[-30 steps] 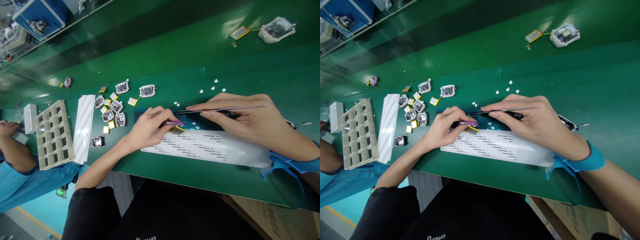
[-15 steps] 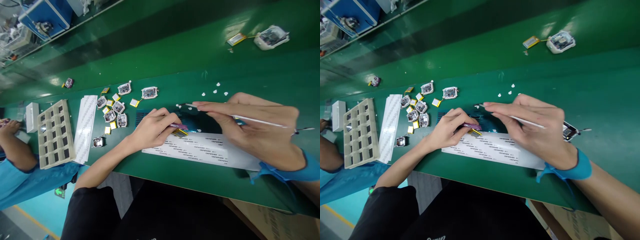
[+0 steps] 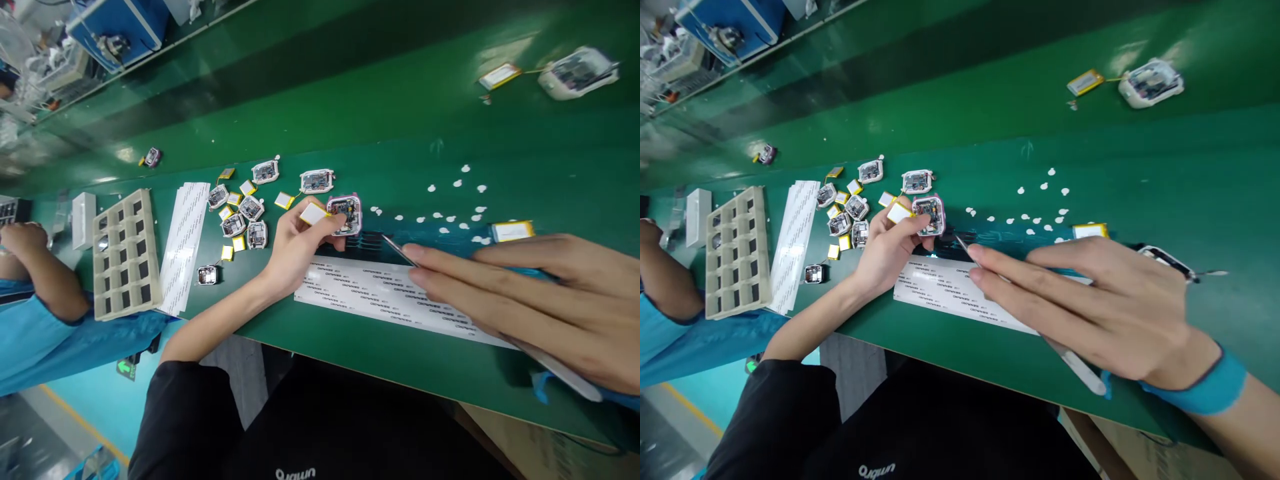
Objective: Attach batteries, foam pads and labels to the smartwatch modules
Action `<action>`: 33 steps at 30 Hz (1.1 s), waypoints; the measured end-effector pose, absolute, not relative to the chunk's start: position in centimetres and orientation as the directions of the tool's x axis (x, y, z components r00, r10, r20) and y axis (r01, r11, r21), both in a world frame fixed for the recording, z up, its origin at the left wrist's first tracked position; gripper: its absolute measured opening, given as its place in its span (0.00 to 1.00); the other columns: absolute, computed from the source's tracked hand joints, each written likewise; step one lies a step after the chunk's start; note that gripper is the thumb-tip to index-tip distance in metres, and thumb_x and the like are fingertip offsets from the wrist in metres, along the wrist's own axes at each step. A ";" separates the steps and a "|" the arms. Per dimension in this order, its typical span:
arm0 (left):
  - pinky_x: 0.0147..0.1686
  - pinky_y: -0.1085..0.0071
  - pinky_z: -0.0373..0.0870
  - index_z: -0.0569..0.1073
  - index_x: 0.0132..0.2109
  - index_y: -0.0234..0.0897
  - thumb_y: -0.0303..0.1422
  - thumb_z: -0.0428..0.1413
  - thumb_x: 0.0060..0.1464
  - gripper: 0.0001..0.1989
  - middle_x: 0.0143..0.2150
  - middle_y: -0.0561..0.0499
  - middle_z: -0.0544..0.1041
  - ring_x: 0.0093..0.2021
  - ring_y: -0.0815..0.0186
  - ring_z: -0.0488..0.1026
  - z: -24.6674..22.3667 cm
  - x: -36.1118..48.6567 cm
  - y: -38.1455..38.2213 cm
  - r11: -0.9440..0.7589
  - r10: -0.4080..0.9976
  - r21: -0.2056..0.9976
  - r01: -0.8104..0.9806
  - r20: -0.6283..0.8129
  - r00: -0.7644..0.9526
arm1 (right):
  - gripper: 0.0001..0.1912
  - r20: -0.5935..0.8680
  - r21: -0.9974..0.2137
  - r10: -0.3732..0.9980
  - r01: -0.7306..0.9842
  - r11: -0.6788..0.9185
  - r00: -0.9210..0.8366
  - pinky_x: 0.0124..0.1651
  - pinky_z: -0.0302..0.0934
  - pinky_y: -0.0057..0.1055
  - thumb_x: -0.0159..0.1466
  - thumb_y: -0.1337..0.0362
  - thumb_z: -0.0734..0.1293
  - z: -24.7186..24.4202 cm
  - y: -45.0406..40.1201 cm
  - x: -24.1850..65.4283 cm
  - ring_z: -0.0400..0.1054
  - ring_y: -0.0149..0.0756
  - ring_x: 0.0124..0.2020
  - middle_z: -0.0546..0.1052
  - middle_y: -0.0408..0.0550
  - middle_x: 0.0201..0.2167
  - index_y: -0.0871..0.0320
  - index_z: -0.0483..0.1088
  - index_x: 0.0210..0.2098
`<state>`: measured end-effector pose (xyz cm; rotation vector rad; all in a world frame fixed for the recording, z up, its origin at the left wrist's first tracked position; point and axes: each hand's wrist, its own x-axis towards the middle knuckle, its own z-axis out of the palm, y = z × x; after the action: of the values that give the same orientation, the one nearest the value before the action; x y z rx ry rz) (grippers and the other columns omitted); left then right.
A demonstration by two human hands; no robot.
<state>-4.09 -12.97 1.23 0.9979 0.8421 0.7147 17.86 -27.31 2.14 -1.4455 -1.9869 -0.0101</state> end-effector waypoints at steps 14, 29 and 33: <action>0.23 0.74 0.66 0.64 0.26 0.38 0.39 0.74 0.47 0.24 0.22 0.60 0.71 0.20 0.73 0.73 2.5 -3.7 -15.0 0.316 0.859 0.942 -0.112 -0.234 0.455 | 0.28 0.602 -0.005 0.584 0.728 0.685 -0.545 0.43 0.73 0.47 0.75 0.67 0.53 0.8 -26.1 18.4 0.77 0.42 0.41 0.79 0.36 0.58 0.37 0.69 0.66; 0.24 0.75 0.76 0.72 0.40 0.38 0.40 0.73 0.50 0.20 0.23 0.61 0.76 0.20 0.73 0.76 2.7 -3.5 -15.5 0.306 0.847 0.948 -0.093 -0.226 0.481 | 0.28 0.488 -0.345 0.807 0.777 0.527 -0.331 0.52 0.71 0.46 0.77 0.63 0.55 1.9 -27.0 17.1 0.74 0.45 0.48 0.81 0.40 0.56 0.43 0.57 0.75; 0.25 0.76 0.79 0.71 0.42 0.37 0.39 0.74 0.48 0.23 0.23 0.62 0.78 0.20 0.71 0.79 2.5 -3.4 -15.5 0.348 0.825 0.932 -0.103 -0.252 0.506 | 0.28 0.465 -0.390 0.833 0.776 0.496 -0.299 0.55 0.71 0.45 0.78 0.61 0.55 1.8 -27.2 17.1 0.74 0.42 0.51 0.81 0.40 0.56 0.40 0.55 0.76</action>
<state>-3.41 -15.51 2.46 1.0441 0.8403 0.7029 17.14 -27.24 1.80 -1.3160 -2.1178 0.1195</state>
